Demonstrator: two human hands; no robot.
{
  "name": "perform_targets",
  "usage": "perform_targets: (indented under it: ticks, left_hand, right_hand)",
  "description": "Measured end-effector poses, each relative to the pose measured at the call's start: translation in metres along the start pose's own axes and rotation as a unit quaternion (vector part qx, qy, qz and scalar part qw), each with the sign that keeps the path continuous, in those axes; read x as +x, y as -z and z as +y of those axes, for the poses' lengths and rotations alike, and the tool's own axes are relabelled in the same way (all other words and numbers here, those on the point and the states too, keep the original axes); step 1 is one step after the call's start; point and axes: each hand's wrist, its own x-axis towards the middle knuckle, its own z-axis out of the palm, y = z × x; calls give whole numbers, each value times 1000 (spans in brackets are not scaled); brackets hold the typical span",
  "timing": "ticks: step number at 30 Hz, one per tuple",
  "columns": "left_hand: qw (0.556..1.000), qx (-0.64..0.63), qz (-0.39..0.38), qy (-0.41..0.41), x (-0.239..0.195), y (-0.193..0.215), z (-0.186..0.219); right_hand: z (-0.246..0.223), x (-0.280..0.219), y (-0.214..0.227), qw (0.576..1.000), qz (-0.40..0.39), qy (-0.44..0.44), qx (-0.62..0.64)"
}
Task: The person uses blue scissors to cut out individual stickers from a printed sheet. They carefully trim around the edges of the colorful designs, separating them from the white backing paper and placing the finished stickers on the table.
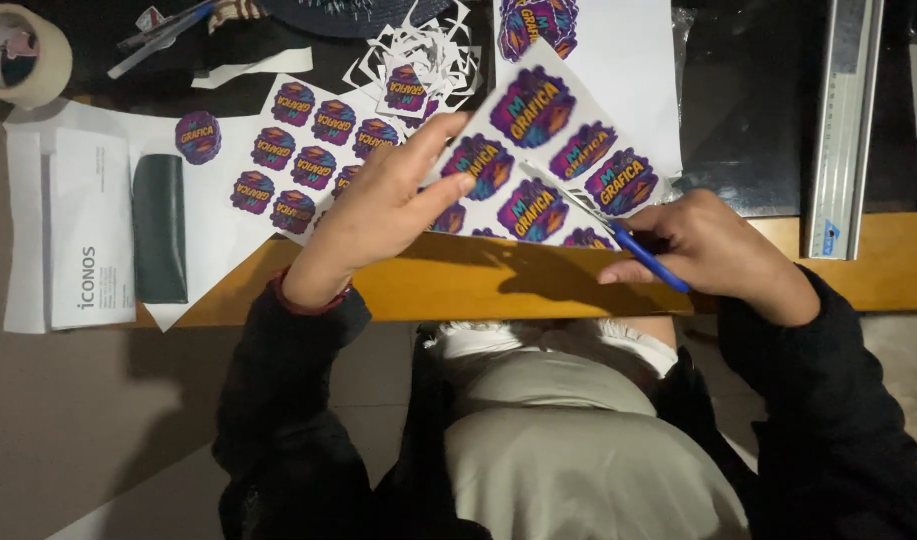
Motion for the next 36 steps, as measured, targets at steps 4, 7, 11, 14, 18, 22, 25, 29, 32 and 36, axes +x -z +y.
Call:
perform_targets:
  ticks: [4,7,11,14,18,22,25,29,32,36]
  left_hand:
    - [999,-30,-15,-34,5,-8,-7]
    - [998,-48,-18,-26,2,-5,1]
    - [999,-43,-26,3,2,-5,1]
    - [991,-116,-33,-52,4,-8,-2]
    - [994,-91,-53,-20,4,-13,4]
    - [992,-95,-59,-56,2,-8,10]
    - [991,-98,-71,-47,5,-8,6]
    - [974,-175,-107,-98,7,-12,-4]
    - [964,-193,-133,-121,12,-20,-10]
    - [975,-166,-123,-79,6,-11,-3]
  right_hand:
    - [-12,6,5,999,-28,-34,-27]
    - [-10,8,5,998,-35,-31,-30]
    - [-5,6,4,1000,-6,8,-22]
    - [-6,7,0,1000,-3,10,-13]
    - [-17,13,5,1000,-5,9,12]
    - [-15,14,5,1000,-7,15,-5]
    - [-12,14,6,1000,-2,28,-4]
    - [-16,17,7,1000,-10,17,-5]
    - [-30,25,10,999,-24,29,1]
    - [-22,24,3,1000,-19,14,-7]
